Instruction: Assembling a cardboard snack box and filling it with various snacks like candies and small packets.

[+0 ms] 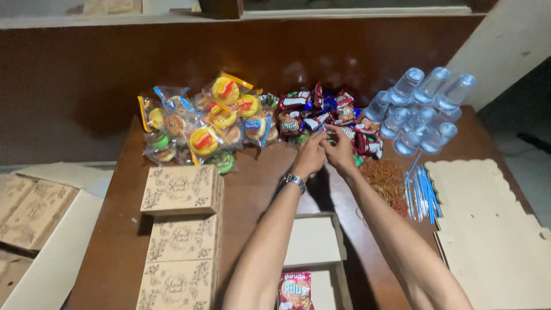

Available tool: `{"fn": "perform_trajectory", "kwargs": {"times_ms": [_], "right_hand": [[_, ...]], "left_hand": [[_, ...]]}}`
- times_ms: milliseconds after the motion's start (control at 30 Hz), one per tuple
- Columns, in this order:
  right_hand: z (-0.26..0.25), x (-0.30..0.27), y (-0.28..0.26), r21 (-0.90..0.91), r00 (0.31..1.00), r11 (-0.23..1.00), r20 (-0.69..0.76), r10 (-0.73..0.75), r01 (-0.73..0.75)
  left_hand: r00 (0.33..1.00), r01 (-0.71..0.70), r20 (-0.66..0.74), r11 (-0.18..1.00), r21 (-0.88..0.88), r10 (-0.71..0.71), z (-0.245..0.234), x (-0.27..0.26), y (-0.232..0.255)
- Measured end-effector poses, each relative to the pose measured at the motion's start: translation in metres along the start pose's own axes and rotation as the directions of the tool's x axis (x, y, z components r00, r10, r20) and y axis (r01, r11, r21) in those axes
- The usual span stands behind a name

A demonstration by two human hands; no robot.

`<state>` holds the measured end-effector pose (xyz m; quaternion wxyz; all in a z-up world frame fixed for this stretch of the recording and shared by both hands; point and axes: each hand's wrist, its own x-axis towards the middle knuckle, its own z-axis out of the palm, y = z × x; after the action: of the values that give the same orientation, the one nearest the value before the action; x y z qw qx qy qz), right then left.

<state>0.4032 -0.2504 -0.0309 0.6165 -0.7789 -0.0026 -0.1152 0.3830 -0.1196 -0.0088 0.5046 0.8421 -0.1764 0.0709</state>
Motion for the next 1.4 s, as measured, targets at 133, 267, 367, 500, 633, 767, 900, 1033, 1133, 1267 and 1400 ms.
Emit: {"fn": "perform_trajectory", "kwargs": {"times_ms": [133,267,367,500,633,767,900,1033,1133,1267,1400], "right_hand": [[-0.012,0.076,0.03,-0.106,0.997,0.993,-0.059,0.041,-0.047],[-0.013,0.115,0.088,-0.53,0.993,0.841,0.035,-0.11,0.112],[-0.014,0.142,0.083,-0.63,0.99,0.769,0.135,-0.029,0.108],[-0.018,0.168,0.162,-0.682,0.961,0.714,0.274,0.046,0.16],[-0.036,0.133,0.1,-0.606,0.964,0.749,0.173,-0.204,0.267],[-0.055,0.104,0.056,-0.425,0.873,0.781,0.051,-0.485,0.458],[-0.076,0.072,-0.002,-0.252,0.833,0.806,-0.001,-0.554,0.536],[-0.095,0.01,-0.049,-0.139,0.865,0.857,-0.008,-0.502,0.496],[-0.098,-0.06,-0.085,0.014,0.906,0.906,0.025,-0.423,0.423],[-0.085,-0.151,-0.104,0.117,0.988,0.983,0.043,-0.145,0.139],[-0.068,-0.233,-0.101,0.164,0.963,0.976,0.249,0.099,-0.143]], "left_hand": [[0.988,0.147,0.046,0.989,-0.037,-0.145,0.005,0.055,0.006],[0.953,0.189,0.226,0.978,0.087,-0.204,0.0,0.065,0.023],[0.92,0.169,0.318,0.963,0.211,-0.231,-0.011,0.085,0.031],[0.88,0.062,0.436,0.956,0.287,-0.188,0.009,0.096,-0.012],[0.91,0.073,0.374,0.955,0.287,-0.182,0.016,0.103,-0.013],[0.981,-0.188,0.008,0.935,0.302,0.194,0.027,0.117,-0.043],[0.924,-0.378,0.056,0.886,0.269,0.378,-0.007,0.111,-0.007],[0.891,-0.432,0.139,0.901,-0.023,0.431,-0.051,0.054,0.064],[0.923,-0.258,0.255,0.955,-0.146,0.288,-0.076,-0.016,0.109],[0.97,-0.084,0.196,0.96,-0.269,0.14,-0.084,-0.116,0.129],[0.965,0.197,0.224,0.942,-0.271,-0.137,-0.1,-0.214,0.145]]}}
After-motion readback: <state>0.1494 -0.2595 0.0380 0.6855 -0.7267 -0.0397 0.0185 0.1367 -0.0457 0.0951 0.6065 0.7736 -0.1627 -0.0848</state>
